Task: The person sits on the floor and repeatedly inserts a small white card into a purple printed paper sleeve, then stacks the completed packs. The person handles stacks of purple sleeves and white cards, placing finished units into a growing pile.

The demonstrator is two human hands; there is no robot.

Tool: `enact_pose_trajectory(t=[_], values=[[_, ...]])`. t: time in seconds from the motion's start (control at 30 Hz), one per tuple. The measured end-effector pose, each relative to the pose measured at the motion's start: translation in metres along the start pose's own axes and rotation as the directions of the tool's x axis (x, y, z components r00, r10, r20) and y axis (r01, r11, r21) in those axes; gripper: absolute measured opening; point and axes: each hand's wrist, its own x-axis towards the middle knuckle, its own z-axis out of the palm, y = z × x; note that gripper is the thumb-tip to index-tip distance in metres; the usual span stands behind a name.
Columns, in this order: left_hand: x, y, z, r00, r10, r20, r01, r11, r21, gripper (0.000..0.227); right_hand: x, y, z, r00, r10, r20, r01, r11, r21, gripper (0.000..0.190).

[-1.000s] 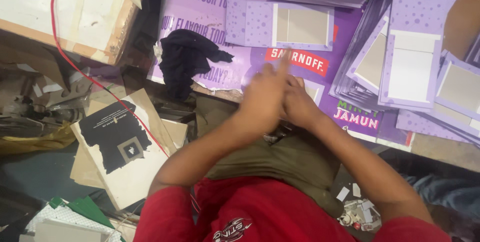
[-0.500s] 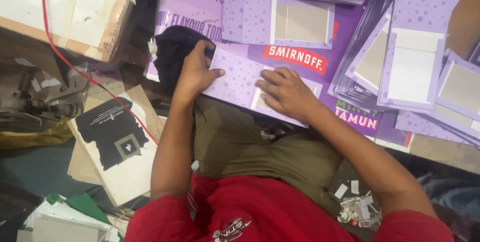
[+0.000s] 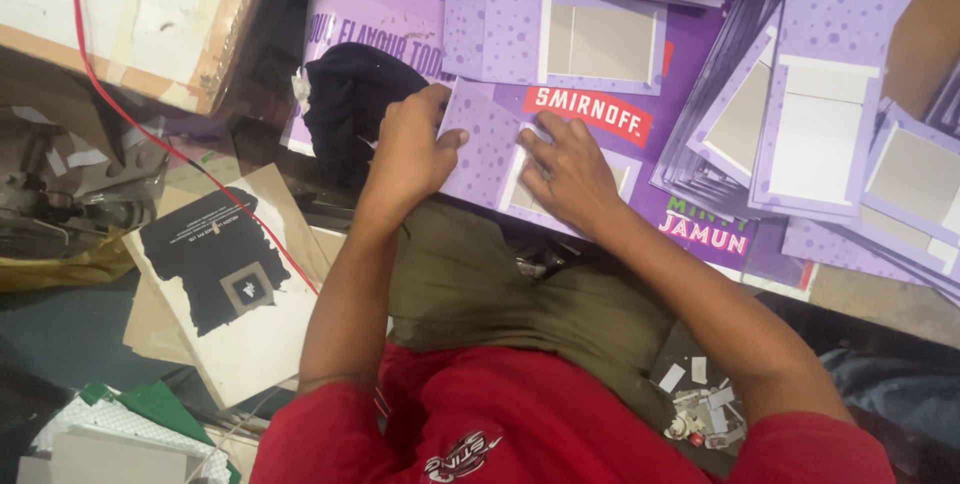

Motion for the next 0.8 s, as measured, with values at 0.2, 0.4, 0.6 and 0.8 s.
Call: enact_pose_trajectory(t=[0.2, 0.4, 0.6, 0.8], values=[[0.018, -0.044, 0.005, 0.941, -0.326, 0.090, 0.336, 0.933, -0.129, 0.030, -0.003, 0.005, 0.002, 0.998, -0.018, -0.060, 0.019, 1.000, 0.018, 0.040], [0.020, -0.067, 0.005, 0.957, -0.278, 0.082, 0.285, 0.953, -0.100, 0.032, -0.005, 0.003, 0.002, 0.998, -0.022, -0.053, 0.023, 0.999, 0.032, 0.039], [0.013, 0.003, 0.000, 0.995, -0.088, 0.038, 0.089, 0.996, -0.020, 0.031, 0.006, 0.000, 0.001, 0.999, 0.009, -0.048, -0.008, 1.000, 0.013, 0.038], [0.008, 0.013, 0.003, 0.998, -0.063, -0.020, 0.065, 0.992, 0.105, 0.028, 0.006, -0.001, 0.002, 0.989, -0.030, -0.144, 0.037, 0.998, 0.044, 0.037]])
